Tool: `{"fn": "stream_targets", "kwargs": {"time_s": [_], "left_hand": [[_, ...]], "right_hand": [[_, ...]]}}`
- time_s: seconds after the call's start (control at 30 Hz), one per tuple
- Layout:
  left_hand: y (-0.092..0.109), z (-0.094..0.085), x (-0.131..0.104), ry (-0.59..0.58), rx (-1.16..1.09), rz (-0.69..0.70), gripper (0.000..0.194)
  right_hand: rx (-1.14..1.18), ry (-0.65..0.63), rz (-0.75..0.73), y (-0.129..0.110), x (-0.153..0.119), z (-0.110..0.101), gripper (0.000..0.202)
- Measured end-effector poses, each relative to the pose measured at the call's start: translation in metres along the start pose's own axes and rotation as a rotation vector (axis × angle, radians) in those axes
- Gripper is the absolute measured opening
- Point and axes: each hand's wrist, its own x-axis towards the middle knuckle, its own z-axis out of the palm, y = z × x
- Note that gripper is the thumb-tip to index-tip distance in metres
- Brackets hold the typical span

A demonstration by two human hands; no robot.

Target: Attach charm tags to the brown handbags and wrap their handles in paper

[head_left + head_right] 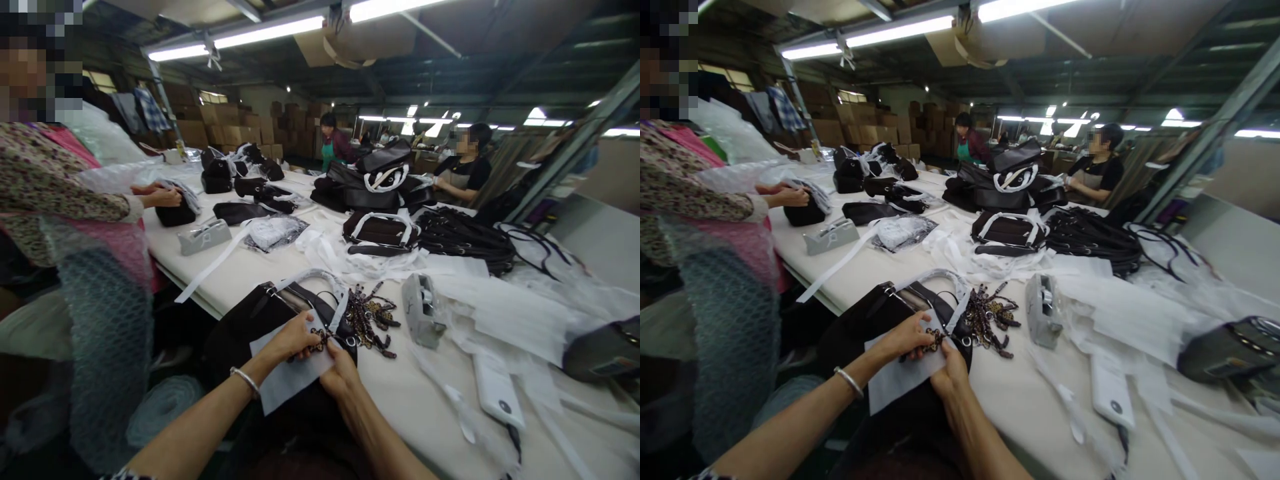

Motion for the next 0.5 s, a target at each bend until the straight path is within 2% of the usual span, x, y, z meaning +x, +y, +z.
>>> {"fn": "stream_targets", "kwargs": {"time_s": [0.1,0.23,0.4,0.5], "left_hand": [[-0.009,0.005,0.0,0.007,-0.009,-0.035,0.073],[-0.011,0.014,-0.003,0.05,0.058,-0.028,0.084],[-0.007,0.018,-0.026,0.246,0.441,0.116,0.08],[-0.018,0.009,-0.048,0.291,0.66,0.081,0.07]], "right_hand": [[0.125,-0.003,0.1,-0.002,-0.004,-0.002,0.023],[0.234,0.09,0.164,0.004,-0.004,0.001,0.026],[0.299,0.145,0.117,0.008,0.0,0.001,0.03],[0.291,0.185,0.125,0.01,0.001,0.0,0.032]]}}
